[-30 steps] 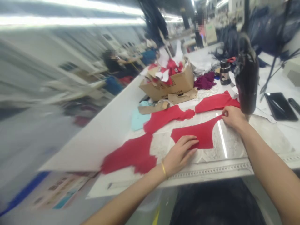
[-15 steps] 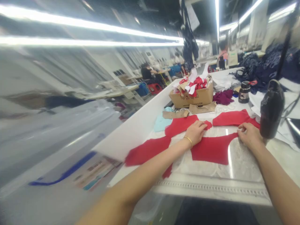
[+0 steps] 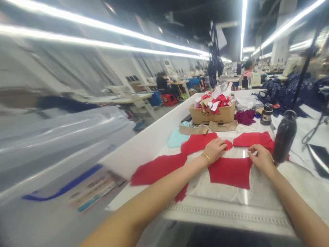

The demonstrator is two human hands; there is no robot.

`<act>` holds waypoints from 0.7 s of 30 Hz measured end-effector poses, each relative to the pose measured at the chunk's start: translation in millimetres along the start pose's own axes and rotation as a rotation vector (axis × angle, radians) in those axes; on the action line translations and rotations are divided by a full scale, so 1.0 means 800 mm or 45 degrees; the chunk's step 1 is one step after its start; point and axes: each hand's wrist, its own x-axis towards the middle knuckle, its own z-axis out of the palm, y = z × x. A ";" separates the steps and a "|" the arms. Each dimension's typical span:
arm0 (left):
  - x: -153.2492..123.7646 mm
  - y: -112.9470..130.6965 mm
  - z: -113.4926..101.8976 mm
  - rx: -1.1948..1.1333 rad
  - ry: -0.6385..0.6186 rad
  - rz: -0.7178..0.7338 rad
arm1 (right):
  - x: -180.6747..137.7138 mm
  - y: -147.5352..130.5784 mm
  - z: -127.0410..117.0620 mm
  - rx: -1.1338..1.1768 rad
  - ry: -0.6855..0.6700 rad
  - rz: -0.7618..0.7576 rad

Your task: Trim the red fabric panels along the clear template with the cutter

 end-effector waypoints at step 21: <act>-0.010 0.010 -0.020 -0.216 0.304 0.021 | 0.007 -0.082 0.080 -0.141 -0.047 -0.237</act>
